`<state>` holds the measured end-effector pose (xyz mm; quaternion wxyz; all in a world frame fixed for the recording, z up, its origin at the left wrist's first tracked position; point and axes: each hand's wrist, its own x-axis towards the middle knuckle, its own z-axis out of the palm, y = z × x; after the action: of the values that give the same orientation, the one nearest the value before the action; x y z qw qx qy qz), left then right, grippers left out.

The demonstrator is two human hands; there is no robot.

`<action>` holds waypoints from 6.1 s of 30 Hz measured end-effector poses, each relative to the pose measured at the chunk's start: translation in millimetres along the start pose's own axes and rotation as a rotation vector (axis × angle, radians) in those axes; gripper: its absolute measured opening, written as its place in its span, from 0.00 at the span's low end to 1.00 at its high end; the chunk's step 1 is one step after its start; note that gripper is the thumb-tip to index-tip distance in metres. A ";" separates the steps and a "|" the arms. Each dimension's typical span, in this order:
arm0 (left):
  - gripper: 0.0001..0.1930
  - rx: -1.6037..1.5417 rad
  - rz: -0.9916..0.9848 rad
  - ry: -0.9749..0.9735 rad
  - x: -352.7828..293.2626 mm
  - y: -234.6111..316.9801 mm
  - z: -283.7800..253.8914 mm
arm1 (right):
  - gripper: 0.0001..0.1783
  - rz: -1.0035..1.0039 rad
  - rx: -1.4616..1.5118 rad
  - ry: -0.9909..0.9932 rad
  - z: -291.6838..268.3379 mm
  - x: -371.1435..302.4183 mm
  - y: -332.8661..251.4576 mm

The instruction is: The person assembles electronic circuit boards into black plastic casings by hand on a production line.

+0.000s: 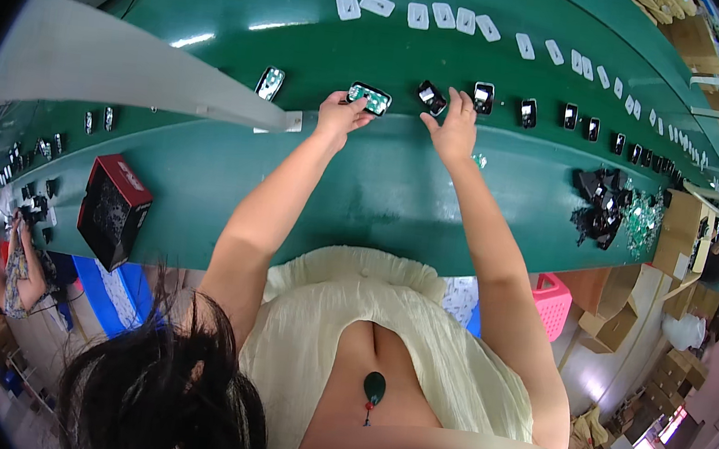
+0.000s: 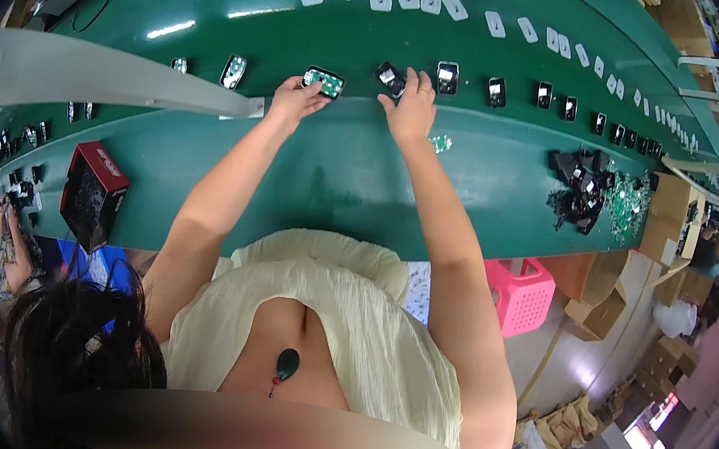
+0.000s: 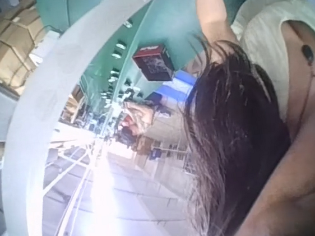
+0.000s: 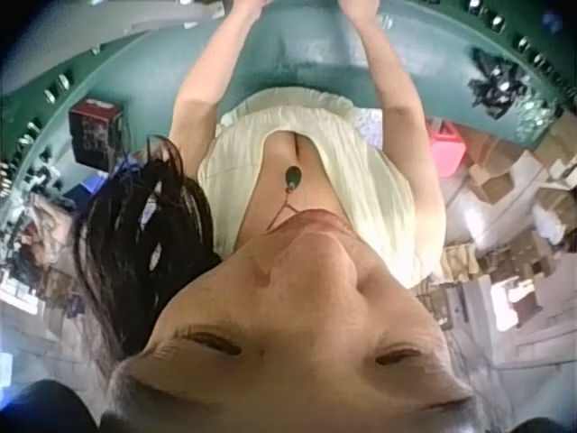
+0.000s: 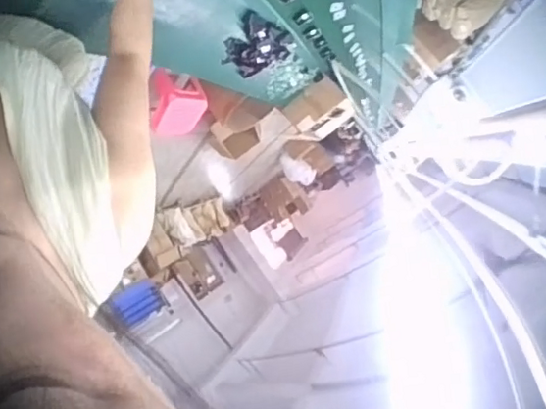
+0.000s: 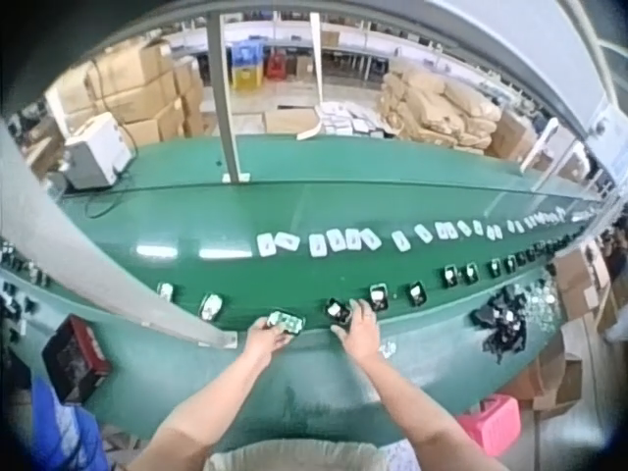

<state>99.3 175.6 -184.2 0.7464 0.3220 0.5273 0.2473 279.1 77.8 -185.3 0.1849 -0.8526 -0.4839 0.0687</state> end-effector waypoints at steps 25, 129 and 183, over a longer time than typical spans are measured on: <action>0.10 0.213 0.001 -0.130 -107.5 -52.4 -29.9 | 0.07 -0.523 0.619 -0.168 -52.7 -99.7 -54.9; 0.04 0.498 0.784 -0.323 -255.3 0.3 0.1 | 0.07 -0.719 0.173 -0.032 -199.0 -158.9 -104.5; 0.10 0.448 0.710 -0.217 -279.2 16.3 -6.7 | 0.20 -0.954 0.225 0.073 -190.7 -173.6 -106.3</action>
<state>2.7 -9.9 1.6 0.5777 0.6616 0.3429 0.3330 159.9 -68.1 20.3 0.3035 -0.5126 -0.8032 -0.0019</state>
